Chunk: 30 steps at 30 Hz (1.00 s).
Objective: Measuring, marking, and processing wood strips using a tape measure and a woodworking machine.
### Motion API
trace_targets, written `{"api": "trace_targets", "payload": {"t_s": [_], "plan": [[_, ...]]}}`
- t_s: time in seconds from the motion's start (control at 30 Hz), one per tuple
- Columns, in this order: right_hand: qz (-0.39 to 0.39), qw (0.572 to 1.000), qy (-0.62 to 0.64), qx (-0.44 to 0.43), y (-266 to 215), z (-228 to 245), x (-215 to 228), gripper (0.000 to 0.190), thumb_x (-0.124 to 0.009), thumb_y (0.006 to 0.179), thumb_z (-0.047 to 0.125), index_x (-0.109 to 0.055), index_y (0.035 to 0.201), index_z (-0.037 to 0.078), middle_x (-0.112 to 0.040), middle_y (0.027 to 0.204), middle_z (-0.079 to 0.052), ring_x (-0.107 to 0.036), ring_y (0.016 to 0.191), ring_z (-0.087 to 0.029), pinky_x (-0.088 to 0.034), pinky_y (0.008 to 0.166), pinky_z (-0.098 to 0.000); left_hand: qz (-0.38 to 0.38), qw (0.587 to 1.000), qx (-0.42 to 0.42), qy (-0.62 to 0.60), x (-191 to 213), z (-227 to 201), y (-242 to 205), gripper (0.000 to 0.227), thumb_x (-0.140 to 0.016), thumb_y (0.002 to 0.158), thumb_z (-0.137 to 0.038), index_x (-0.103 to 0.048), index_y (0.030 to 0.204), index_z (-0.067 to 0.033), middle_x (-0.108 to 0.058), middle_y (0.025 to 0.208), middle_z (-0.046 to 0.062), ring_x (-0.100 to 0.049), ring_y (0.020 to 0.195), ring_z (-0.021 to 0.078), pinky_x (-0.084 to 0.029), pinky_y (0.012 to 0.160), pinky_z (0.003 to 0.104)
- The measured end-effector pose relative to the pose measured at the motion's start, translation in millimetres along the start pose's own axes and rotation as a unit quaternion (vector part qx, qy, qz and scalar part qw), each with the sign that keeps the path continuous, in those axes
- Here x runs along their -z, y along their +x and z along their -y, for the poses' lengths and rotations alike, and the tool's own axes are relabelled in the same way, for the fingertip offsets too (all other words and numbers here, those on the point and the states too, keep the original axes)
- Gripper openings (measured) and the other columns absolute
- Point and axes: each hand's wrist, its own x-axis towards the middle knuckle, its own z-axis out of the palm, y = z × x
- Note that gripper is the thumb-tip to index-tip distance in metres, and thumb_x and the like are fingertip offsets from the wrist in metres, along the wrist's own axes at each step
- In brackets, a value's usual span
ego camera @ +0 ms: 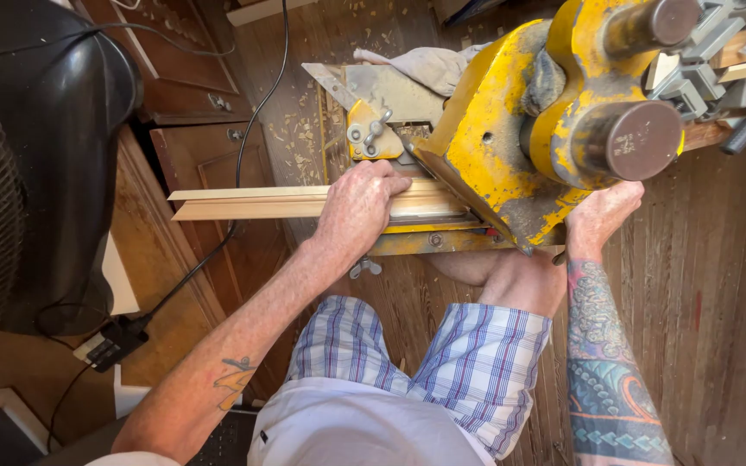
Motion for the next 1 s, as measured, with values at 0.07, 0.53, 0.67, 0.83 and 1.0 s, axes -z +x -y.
{"api": "trace_targets", "payload": {"t_s": [0.07, 0.53, 0.67, 0.83, 1.0], "plan": [[-0.006, 1.0, 0.004, -0.006, 4, 15, 1, 0.009, -0.034, 0.091, 0.006, -0.039, 0.09, -0.001, -0.046, 0.096, -0.013, -0.036, 0.088, -0.025, -0.038, 0.081, -0.0454, -0.005, 1.0, -0.003, 0.0, 5, -2, 2, 0.027, -0.059, 0.092, -0.009, -0.08, 0.107, -0.0159, -0.063, 0.088, 0.006, -0.06, 0.082, 0.0337, -0.05, 0.068, 0.05], [0.017, 1.0, 0.019, 0.0, 9, 87, 26, 0.018, -0.039, 0.083, -0.001, -0.03, 0.071, 0.008, -0.028, 0.084, 0.006, -0.032, 0.085, -0.012, -0.03, 0.063, -0.0437, -0.005, 1.0, -0.014, 0.004, 2, 1, -2, 0.029, -0.058, 0.095, -0.01, -0.079, 0.112, -0.0195, -0.067, 0.097, 0.0, -0.06, 0.087, 0.0288, -0.051, 0.073, 0.045], [0.024, 0.996, 0.088, 0.017, 10, 78, 23, 0.033, -0.049, 0.107, 0.009, -0.077, 0.095, -0.002, -0.069, 0.079, -0.023, -0.071, 0.087, -0.026, -0.055, 0.081, -0.0434, 0.019, 0.999, 0.019, -0.026, 10, -2, -3, 0.024, -0.056, 0.1, -0.016, -0.078, 0.105, -0.0236, -0.064, 0.095, 0.0, -0.065, 0.098, 0.0217, -0.056, 0.09, 0.038], [0.016, 0.997, 0.07, 0.002, 11, 66, 17, 0.033, -0.048, 0.108, 0.011, -0.077, 0.096, -0.002, -0.071, 0.083, -0.024, -0.073, 0.09, -0.03, -0.055, 0.081, -0.047, 0.021, 0.999, 0.015, -0.018, 8, -1, -3, 0.023, -0.059, 0.097, -0.014, -0.079, 0.105, -0.0235, -0.066, 0.095, 0.001, -0.065, 0.099, 0.0226, -0.057, 0.09, 0.039], [0.022, 0.996, 0.081, -0.003, 11, 78, 24, 0.035, -0.047, 0.109, 0.013, -0.077, 0.099, -0.001, -0.072, 0.085, -0.023, -0.073, 0.092, -0.031, -0.054, 0.083, -0.0468, 0.019, 0.999, 0.016, -0.033, 7, -1, -3, 0.025, -0.058, 0.099, -0.012, -0.08, 0.108, -0.0216, -0.065, 0.093, 0.001, -0.066, 0.097, 0.02, -0.055, 0.091, 0.035]]}}
